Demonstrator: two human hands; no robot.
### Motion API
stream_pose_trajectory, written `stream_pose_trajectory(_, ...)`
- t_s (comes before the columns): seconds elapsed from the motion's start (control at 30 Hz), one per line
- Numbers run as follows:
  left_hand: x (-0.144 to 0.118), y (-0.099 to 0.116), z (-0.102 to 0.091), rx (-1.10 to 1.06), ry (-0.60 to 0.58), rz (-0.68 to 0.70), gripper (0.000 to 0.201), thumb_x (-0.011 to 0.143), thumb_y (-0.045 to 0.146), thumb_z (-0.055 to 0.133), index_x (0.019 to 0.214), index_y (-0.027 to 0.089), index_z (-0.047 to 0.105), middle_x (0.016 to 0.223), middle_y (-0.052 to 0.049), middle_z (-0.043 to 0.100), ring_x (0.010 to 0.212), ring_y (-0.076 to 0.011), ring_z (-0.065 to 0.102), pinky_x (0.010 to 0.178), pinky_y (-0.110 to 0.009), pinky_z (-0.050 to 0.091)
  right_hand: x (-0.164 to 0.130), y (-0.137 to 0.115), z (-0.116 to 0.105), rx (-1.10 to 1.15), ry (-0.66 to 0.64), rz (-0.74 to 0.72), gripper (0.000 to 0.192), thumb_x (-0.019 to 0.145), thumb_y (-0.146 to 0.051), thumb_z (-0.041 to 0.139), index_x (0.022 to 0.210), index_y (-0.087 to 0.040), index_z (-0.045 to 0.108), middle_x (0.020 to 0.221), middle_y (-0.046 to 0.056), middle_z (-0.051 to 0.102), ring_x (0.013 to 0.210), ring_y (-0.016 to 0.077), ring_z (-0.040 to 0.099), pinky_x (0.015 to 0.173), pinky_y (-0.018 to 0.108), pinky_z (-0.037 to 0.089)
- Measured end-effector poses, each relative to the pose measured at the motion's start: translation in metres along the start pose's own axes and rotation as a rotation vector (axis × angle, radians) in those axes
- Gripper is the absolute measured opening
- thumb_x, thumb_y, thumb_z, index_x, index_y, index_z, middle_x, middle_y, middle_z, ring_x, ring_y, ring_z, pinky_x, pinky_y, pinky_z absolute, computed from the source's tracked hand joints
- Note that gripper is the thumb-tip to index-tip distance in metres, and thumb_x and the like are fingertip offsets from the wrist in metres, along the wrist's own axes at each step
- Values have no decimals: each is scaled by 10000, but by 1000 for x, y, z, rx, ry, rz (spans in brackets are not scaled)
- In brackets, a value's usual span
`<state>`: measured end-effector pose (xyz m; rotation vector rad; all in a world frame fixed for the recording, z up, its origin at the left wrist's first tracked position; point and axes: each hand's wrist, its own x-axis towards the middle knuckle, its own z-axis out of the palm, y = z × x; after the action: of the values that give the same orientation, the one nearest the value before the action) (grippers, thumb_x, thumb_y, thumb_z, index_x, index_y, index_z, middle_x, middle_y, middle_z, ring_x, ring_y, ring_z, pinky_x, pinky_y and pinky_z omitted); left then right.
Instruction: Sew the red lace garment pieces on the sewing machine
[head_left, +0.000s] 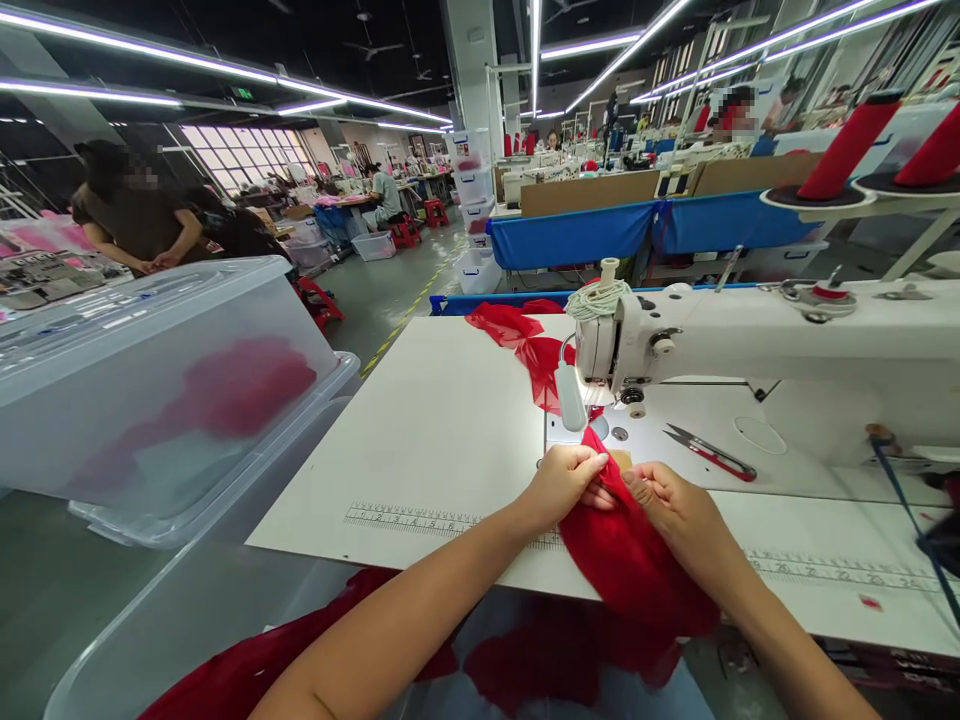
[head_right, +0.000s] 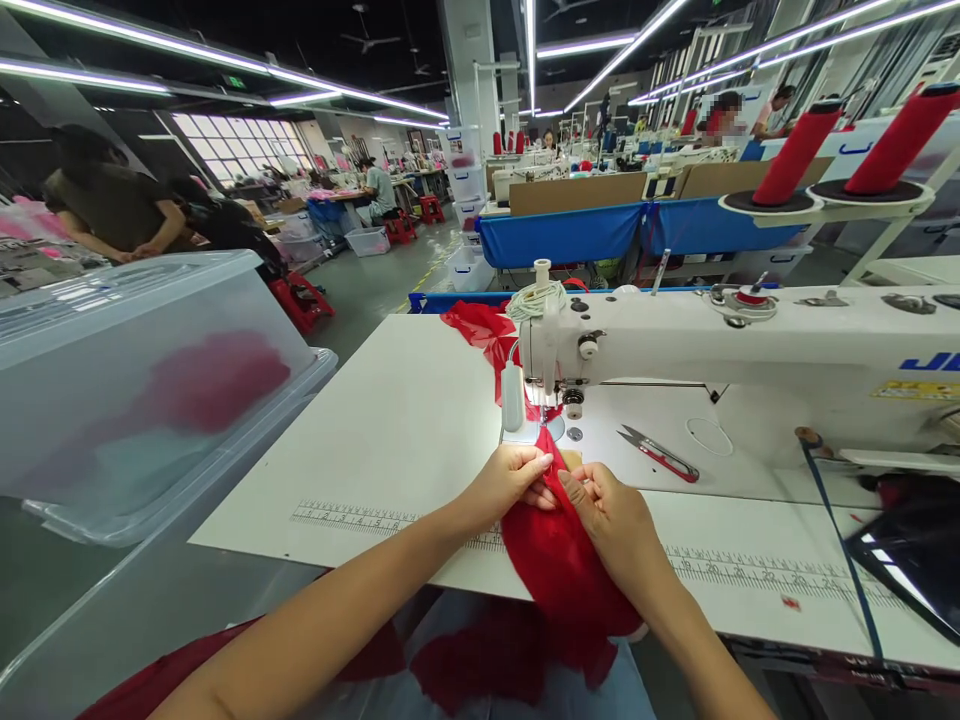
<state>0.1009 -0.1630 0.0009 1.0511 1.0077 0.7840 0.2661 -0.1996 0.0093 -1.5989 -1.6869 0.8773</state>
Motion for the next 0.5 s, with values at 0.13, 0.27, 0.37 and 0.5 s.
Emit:
stream_pose_trajectory(0.13, 0, 0, -2, -6, 11, 26, 496, 792, 525, 776, 602, 178, 479, 583, 47, 560, 560, -117, 647, 611, -240, 563, 3, -2, -1, 71, -65, 108, 477, 706, -718, 525, 793, -258, 617, 615, 21, 674, 555, 215, 585, 530, 325, 432)
stream_pose_trajectory(0.27, -2, 0, -2, -3, 3, 40, 413, 751, 438, 806, 628, 170, 516, 634, 41, 589, 617, -117, 651, 700, -260, 576, 3, -1, -4, 146, -62, 171, 527, 657, -739, 543, 844, -252, 619, 592, -4, 619, 530, 199, 544, 510, 321, 403)
stream_pose_trajectory(0.37, -4, -1, -2, 8, 9, 38, 254, 765, 298, 769, 709, 168, 559, 698, 28, 639, 668, -119, 664, 746, -261, 572, 3, 3, -7, 111, -57, 145, 502, 664, -699, 557, 887, -252, 614, 562, -26, 577, 507, 195, 526, 494, 319, 381)
stream_pose_trajectory(0.5, -5, -1, 0, 34, 41, 18, 151, 832, 175, 612, 763, 193, 478, 691, 40, 632, 667, -115, 686, 737, -253, 565, 7, 20, -13, 36, -26, 47, 399, 747, -579, 485, 955, -256, 595, 548, -36, 563, 509, 213, 553, 514, 332, 411)
